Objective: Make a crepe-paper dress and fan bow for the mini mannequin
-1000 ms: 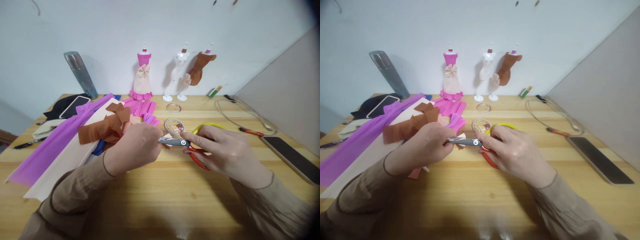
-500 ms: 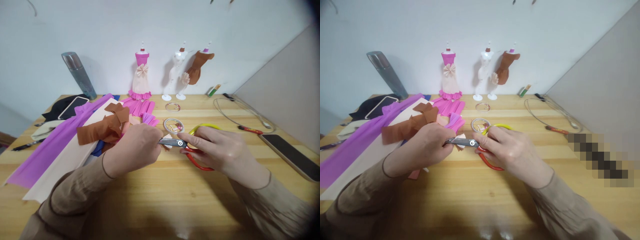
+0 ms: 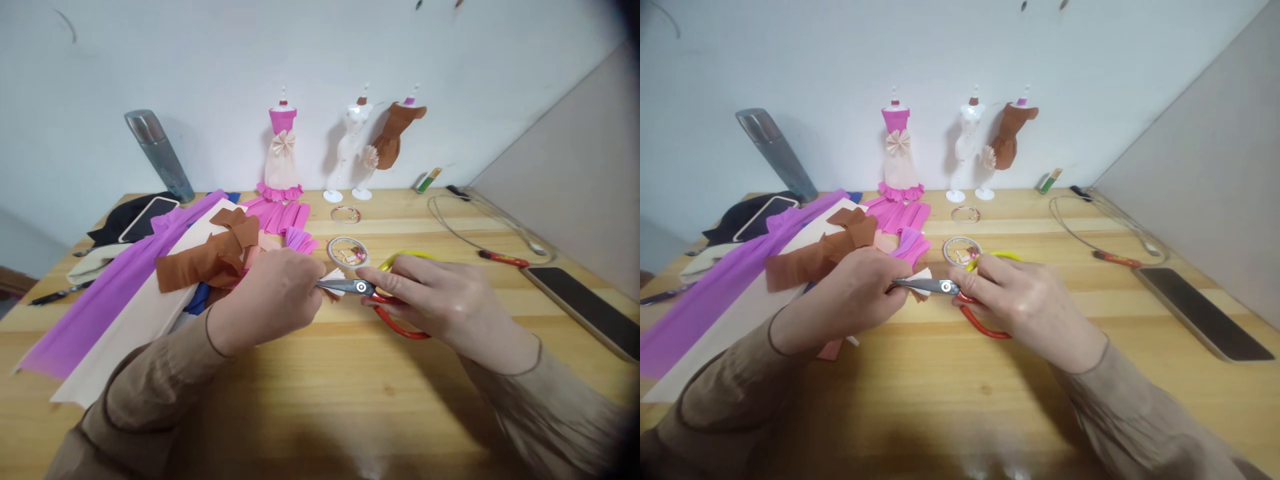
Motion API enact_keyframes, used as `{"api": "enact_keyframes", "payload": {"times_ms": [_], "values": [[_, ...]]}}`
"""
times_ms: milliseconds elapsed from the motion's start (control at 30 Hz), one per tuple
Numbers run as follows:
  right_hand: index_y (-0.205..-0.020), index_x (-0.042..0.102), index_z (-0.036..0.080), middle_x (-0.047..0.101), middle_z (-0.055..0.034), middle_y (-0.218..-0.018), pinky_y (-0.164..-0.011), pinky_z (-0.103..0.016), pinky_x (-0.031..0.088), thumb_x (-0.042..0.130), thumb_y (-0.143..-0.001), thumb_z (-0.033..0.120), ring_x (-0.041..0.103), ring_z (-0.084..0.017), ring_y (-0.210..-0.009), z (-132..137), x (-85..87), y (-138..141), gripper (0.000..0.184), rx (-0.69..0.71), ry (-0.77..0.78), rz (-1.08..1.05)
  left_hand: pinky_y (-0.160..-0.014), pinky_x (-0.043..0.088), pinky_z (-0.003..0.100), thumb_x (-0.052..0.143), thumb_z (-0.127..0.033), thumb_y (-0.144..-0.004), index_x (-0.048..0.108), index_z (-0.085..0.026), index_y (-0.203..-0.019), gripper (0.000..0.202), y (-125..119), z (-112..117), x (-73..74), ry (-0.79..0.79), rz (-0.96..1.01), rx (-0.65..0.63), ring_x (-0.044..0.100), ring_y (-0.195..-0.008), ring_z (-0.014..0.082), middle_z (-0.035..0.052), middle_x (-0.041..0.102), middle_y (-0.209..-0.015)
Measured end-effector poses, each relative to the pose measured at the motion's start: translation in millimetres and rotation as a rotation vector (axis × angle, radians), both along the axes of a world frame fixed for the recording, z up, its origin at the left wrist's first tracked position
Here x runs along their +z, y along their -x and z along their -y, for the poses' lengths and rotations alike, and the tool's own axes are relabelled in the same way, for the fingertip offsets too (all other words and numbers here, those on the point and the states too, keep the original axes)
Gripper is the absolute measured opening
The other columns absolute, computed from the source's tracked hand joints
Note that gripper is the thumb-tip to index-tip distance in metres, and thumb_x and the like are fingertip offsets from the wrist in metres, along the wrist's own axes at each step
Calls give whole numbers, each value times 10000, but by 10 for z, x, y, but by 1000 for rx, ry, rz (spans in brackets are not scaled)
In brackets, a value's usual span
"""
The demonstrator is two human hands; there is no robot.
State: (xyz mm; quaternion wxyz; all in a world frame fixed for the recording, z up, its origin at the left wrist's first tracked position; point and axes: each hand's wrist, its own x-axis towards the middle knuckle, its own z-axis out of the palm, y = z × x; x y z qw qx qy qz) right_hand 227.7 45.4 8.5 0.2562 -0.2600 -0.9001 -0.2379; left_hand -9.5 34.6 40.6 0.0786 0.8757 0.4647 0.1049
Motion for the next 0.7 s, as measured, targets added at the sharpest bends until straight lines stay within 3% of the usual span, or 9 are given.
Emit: {"api": "enact_keyframes", "payload": {"times_ms": [233,400,700], "values": [[-1023,694,201,570,2,-667,-518,-229,327,584,-907,217,475,-99,-549,-4,-36,-4,161,-28,6,-8,-550,383,236,496,-148,-798,677,-145,-729,194,-1,-9,19,16,24,6,503,-528,122,19,566,-547],[-1064,686,192,559,7,-674,-520,-228,322,604,-902,244,465,-95,-552,-12,-57,-8,189,-10,8,-20,-561,384,240,468,-102,-797,713,-153,-821,252,-14,-3,47,87,57,-13,516,-535,113,25,625,-615],[-1103,666,204,556,5,-672,-495,-217,331,621,-891,254,488,-95,-547,-27,-67,-23,222,28,70,-87,-492,290,230,501,-99,-782,721,-142,-769,225,-23,-17,104,143,56,18,455,-497,98,18,596,-566]]}}
